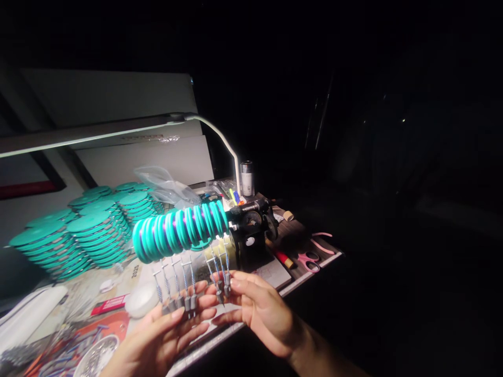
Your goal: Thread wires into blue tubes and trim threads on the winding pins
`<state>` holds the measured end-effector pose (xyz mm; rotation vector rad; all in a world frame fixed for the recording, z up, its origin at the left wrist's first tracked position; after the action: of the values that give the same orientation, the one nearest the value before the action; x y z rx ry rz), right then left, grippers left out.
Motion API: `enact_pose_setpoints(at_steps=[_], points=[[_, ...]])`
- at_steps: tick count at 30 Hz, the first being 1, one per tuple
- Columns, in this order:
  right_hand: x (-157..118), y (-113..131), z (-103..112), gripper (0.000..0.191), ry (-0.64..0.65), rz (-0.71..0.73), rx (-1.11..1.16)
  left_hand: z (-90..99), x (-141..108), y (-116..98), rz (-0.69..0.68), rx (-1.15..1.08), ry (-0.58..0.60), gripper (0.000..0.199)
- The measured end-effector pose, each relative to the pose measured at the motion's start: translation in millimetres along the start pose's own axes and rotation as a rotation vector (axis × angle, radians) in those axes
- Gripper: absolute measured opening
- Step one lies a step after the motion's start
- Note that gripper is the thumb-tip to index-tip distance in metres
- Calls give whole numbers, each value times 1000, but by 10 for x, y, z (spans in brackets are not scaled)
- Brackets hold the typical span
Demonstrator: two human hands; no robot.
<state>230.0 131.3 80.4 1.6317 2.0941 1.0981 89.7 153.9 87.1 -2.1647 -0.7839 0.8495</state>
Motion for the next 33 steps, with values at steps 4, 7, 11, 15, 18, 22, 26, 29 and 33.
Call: enact_pose_setpoints(at_steps=[4,7,11,15,18,22,26,29,33], points=[[-1,1,-1,29,2,4,2,0,-8,17,3,-25,-28,40],[-8,-4,-7,28,12,4,2,-39,-15,18,6,-44,-18,39],[-22,-6,-3,30,14,5,19,-62,-32,0,-13,-32,17,38],[-27,-6,2,30,5,-6,30,-43,-48,1,-22,-31,67,37],[-27,-6,9,28,-12,-20,29,-37,-57,11,-20,-24,87,30],[-19,-11,11,26,7,-37,30,-24,-55,24,-20,-36,86,31],[-16,-9,18,24,24,-39,27,32,-46,30,-46,-37,74,42],[-17,-15,22,22,29,-48,27,42,-46,34,-51,-16,104,40],[-15,-19,19,20,38,-53,22,4,-57,24,-49,-3,120,39]])
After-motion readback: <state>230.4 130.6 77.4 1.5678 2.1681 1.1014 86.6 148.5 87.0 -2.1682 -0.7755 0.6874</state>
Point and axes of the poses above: each hand's wrist, its own x-axis towards the middle knuckle, its own z-axis out of the back of the hand, y = z × x, the point moved 5 cm from there along x, towards the middle knuckle, and after that the axes turned 14 degrees about y, right-handed, at the moved point
